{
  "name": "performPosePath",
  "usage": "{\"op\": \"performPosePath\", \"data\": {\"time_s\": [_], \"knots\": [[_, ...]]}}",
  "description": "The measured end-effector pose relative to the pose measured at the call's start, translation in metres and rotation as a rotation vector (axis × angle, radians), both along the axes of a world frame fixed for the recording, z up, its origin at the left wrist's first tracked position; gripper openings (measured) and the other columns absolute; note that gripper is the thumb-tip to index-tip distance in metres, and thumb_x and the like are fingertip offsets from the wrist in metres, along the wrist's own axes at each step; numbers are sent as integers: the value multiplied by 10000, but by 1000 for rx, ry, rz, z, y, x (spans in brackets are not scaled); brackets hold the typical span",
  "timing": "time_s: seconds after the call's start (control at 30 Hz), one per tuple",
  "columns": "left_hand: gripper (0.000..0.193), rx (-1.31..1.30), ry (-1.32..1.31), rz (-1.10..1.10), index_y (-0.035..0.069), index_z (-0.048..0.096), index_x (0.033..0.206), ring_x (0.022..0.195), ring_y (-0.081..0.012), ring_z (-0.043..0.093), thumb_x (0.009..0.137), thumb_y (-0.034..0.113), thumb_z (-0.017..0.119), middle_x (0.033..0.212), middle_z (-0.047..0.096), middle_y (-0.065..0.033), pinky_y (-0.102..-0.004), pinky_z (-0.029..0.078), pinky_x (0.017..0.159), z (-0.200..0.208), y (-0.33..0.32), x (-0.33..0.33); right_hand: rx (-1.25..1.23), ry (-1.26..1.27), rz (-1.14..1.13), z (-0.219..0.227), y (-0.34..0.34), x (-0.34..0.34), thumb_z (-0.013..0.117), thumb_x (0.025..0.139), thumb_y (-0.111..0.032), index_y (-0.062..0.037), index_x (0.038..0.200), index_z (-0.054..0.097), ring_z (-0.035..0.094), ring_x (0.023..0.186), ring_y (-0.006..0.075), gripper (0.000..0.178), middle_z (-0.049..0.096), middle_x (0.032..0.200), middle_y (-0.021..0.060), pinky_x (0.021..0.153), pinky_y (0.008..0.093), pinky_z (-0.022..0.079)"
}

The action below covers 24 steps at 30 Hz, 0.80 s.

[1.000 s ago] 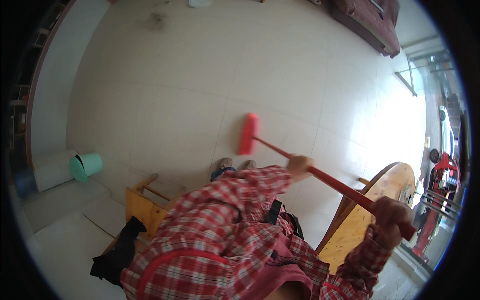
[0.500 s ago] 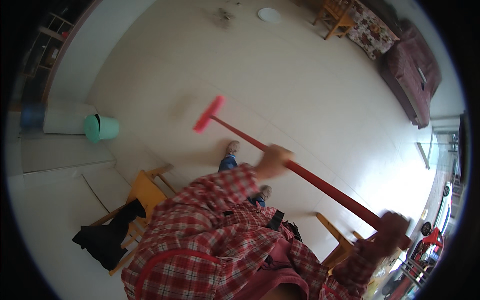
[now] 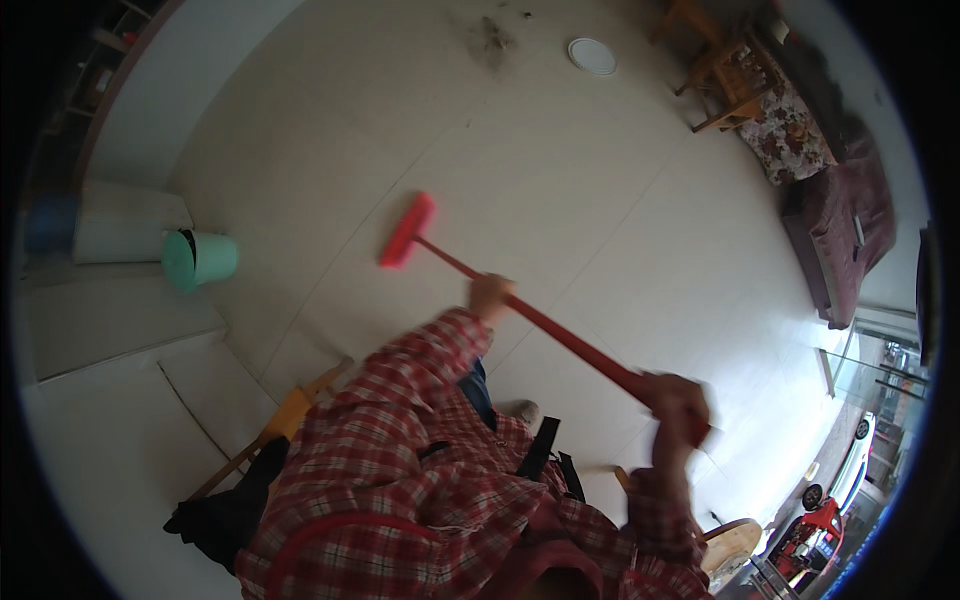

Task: The person sweeps the tiled floor with a red broom, moving debris toward a central area. They briefly lift a blue mat to sweep underneath it and reposition a wooden chair to access the space beneath before continuing to sweep.

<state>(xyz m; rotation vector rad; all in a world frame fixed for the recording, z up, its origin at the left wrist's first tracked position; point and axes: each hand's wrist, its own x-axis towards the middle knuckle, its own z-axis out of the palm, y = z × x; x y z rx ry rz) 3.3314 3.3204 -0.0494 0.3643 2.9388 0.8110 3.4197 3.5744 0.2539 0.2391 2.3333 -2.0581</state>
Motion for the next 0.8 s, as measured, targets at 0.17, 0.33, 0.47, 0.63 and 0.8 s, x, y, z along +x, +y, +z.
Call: {"op": "performPosePath", "data": {"time_s": [0.17,0.33,0.47,0.63,0.8], "knots": [[230,434,-238,-309,109,566,650,732,-317,626,753,294,656,712,620,-95,-484,462,652,111,180,-22,203,304,-255,87,95,8,588,885,-21,-17,916,603,611,853,183,35,640,1009,142,694,292,501],[198,502,-238,-489,141,637,716,860,-233,613,755,325,699,712,625,-18,-452,411,819,164,193,-39,202,420,-282,105,104,-2,583,888,-22,-30,919,603,600,849,174,38,631,974,116,699,275,479],[269,547,61,-247,125,561,601,682,-288,577,708,311,724,637,557,-65,-434,434,647,166,122,-77,118,361,-124,72,87,-50,579,890,-23,-40,921,602,591,846,167,43,624,946,95,702,262,462],[254,86,102,276,94,557,677,737,-290,582,675,241,764,708,580,-79,-411,453,606,84,-47,-160,-70,164,287,-13,-20,-162,574,892,-24,-53,924,602,580,842,158,51,615,912,69,707,246,440],[130,-295,-25,349,130,637,785,922,-282,584,741,251,657,876,616,-58,-474,489,668,54,-55,-208,-327,320,334,-77,-89,-228,578,873,47,-6,872,594,587,826,181,56,637,908,91,708,277,457]]}}
